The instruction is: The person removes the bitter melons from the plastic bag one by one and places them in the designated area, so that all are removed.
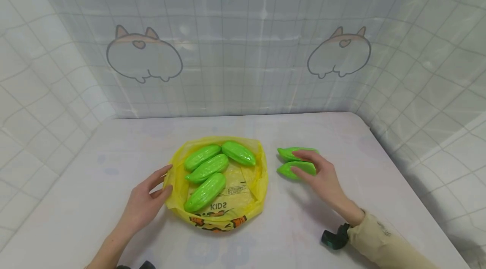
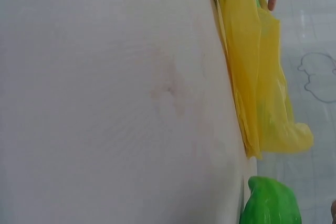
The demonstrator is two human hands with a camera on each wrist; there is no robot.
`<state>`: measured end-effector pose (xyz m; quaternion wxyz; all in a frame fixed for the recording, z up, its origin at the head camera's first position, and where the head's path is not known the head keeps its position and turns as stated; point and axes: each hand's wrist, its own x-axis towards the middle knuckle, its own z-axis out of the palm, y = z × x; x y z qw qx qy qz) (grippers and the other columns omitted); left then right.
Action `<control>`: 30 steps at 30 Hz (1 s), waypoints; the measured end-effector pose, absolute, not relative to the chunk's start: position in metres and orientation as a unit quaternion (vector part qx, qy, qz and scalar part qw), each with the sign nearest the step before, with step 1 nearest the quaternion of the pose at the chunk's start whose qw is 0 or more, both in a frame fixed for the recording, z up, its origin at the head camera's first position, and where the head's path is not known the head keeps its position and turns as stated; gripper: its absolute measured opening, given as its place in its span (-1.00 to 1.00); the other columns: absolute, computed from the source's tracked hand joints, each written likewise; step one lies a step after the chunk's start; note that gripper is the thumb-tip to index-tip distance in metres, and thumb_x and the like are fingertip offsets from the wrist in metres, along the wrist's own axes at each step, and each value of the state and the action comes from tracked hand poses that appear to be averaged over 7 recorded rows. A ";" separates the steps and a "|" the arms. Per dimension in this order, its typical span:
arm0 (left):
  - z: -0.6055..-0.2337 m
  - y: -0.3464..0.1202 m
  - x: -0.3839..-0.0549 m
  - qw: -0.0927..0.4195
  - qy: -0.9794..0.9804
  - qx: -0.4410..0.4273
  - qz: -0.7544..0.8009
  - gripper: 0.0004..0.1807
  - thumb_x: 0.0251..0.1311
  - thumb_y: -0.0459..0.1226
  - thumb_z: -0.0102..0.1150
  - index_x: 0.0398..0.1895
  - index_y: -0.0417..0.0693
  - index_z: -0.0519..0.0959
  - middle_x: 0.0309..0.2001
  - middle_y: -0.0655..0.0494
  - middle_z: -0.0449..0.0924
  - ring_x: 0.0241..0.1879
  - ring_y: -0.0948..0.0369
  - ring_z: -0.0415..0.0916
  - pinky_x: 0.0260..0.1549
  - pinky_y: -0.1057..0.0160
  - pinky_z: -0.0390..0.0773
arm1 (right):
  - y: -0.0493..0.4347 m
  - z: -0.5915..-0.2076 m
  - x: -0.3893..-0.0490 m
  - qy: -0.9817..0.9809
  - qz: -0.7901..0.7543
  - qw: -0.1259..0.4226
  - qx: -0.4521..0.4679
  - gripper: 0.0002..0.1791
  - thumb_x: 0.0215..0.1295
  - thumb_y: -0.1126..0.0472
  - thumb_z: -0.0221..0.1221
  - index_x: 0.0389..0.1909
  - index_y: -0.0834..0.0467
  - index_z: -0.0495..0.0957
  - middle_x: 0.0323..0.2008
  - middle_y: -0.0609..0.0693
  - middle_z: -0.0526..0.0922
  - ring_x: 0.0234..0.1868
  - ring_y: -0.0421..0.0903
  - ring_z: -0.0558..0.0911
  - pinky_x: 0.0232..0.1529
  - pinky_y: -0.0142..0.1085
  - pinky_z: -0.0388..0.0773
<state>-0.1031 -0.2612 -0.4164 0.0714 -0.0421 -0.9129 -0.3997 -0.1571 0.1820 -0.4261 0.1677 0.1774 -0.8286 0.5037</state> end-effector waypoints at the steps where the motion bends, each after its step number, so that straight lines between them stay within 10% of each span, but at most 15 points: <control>1: -0.416 -0.261 -0.103 0.071 -0.913 -0.042 -0.400 -0.42 0.42 -0.27 0.10 0.48 -0.04 0.30 0.44 -0.22 0.30 0.30 -0.19 0.42 0.07 0.06 0.62 | 0.180 -0.426 -0.157 -0.831 0.501 0.167 0.177 -0.54 0.18 0.22 0.41 0.13 0.03 0.61 0.10 -0.07 0.66 0.11 0.01 0.64 0.20 -0.55 0.45; 12: -0.417 -0.262 -0.103 0.074 -0.913 -0.045 -0.399 -0.43 0.42 -0.26 0.10 0.47 -0.04 0.30 0.44 -0.19 0.31 0.30 -0.18 0.42 0.08 0.05 0.61 | 0.160 -0.424 -0.160 -0.842 0.479 0.142 0.202 -0.52 0.19 0.17 0.41 0.15 0.04 0.60 0.12 -0.11 0.67 0.12 0.04 0.63 0.22 -0.01 0.57; 30: -0.413 -0.260 -0.102 0.066 -0.915 -0.037 -0.397 -0.42 0.42 -0.27 0.09 0.48 -0.04 0.29 0.44 -0.20 0.29 0.31 -0.18 0.40 0.09 0.04 0.60 | 0.127 -0.422 -0.164 -0.847 0.472 0.102 0.223 -0.50 0.18 0.14 0.42 0.17 0.01 0.59 0.11 -0.06 0.67 0.12 0.07 0.61 0.16 0.10 0.59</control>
